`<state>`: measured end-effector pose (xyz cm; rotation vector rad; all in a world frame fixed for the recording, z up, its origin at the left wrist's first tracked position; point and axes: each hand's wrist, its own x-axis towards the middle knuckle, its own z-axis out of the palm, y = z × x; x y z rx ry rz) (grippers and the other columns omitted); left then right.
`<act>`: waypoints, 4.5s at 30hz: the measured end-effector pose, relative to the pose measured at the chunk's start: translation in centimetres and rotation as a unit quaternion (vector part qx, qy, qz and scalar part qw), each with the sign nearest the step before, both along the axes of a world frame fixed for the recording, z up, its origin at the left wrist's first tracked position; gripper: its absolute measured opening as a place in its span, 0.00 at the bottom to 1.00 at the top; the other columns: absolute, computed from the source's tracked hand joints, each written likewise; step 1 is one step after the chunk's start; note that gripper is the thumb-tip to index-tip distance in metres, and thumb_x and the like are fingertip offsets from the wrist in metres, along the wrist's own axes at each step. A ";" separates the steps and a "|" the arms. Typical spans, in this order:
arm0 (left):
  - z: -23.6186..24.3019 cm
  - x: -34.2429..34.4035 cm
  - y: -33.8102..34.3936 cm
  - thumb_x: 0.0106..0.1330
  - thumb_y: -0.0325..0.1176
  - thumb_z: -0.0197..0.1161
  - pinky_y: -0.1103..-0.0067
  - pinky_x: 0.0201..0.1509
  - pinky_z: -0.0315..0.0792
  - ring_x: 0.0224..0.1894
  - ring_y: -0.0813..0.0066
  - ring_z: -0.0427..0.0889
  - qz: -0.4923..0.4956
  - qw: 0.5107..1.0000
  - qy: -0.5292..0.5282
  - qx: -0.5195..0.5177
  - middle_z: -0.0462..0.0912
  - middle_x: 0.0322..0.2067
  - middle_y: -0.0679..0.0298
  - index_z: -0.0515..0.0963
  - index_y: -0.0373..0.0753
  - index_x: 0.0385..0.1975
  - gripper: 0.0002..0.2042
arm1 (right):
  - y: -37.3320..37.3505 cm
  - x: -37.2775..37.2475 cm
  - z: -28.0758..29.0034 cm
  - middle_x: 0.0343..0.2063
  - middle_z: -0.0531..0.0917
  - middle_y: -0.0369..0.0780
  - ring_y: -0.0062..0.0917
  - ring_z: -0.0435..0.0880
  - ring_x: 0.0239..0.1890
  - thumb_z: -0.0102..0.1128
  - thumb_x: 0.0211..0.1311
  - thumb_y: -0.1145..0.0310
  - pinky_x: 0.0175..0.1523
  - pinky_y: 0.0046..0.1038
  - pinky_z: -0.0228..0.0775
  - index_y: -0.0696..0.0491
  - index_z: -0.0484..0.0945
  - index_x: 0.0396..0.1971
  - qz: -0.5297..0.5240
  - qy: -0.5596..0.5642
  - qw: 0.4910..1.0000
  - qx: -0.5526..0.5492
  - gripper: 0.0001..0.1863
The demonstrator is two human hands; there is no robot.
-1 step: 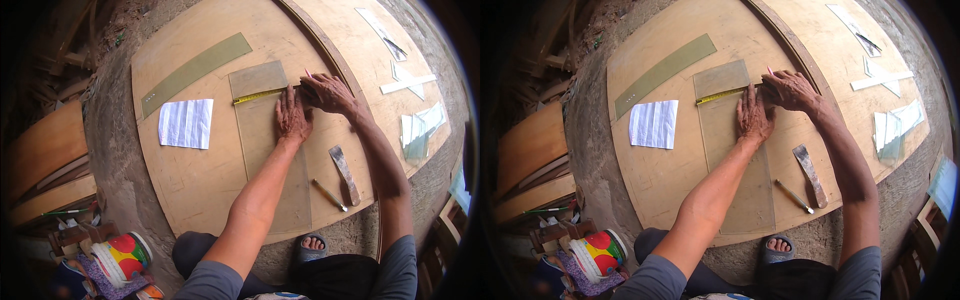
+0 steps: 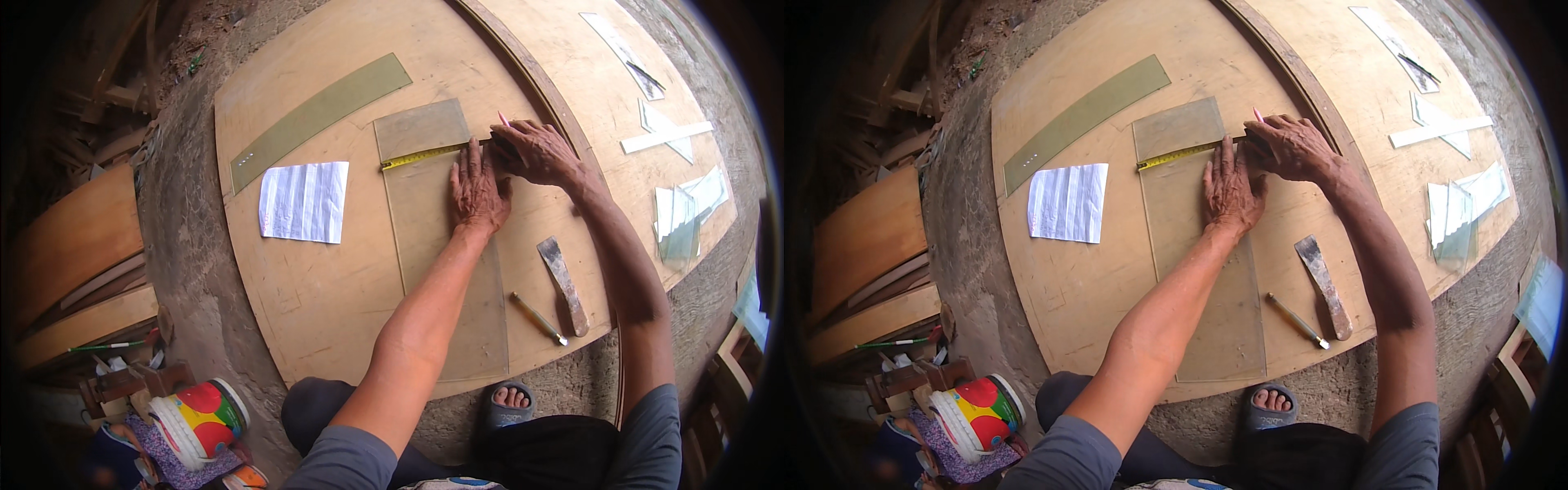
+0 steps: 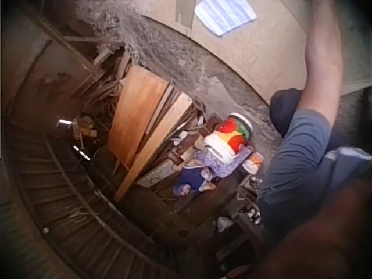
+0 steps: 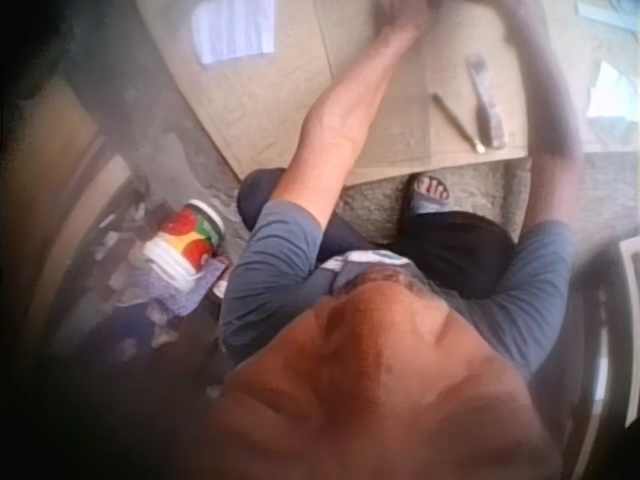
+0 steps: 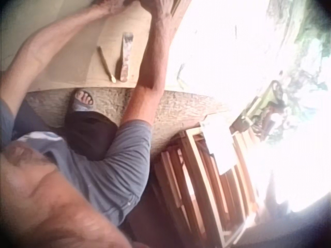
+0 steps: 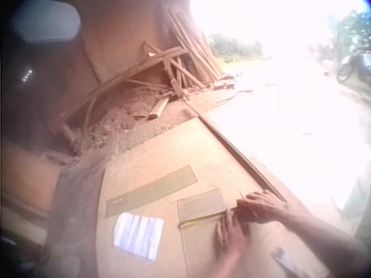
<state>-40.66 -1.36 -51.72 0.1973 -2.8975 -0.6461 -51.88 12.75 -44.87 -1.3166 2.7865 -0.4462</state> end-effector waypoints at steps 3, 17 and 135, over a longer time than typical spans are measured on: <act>0.2 -0.1 -0.1 0.68 0.48 0.61 0.56 0.81 0.41 0.80 0.50 0.48 -0.004 1.000 -0.007 0.009 0.46 0.78 0.50 0.54 0.37 0.76 0.40 | 0.1 -0.3 0.1 0.57 0.80 0.42 0.36 0.78 0.61 0.71 0.60 0.53 0.60 0.42 0.69 0.45 0.71 0.66 -0.002 -0.034 0.999 0.019 0.35; -0.1 -0.3 -0.2 0.72 0.50 0.56 0.56 0.79 0.47 0.78 0.51 0.54 -0.010 0.999 0.022 -0.031 0.57 0.74 0.45 0.54 0.37 0.75 0.37 | -7.1 1.3 0.0 0.35 0.88 0.46 0.29 0.87 0.43 0.57 0.69 0.55 0.50 0.31 0.77 0.57 0.87 0.40 -0.085 -0.315 0.893 -0.311 0.20; 0.7 28.4 -4.4 0.78 0.44 0.44 0.56 0.81 0.41 0.80 0.58 0.51 0.161 0.979 -0.089 -0.084 0.55 0.78 0.56 0.58 0.40 0.76 0.29 | 1.4 4.9 -2.6 0.53 0.78 0.38 0.33 0.78 0.57 0.56 0.65 0.69 0.56 0.40 0.69 0.50 0.79 0.55 -0.094 0.158 0.983 -0.022 0.18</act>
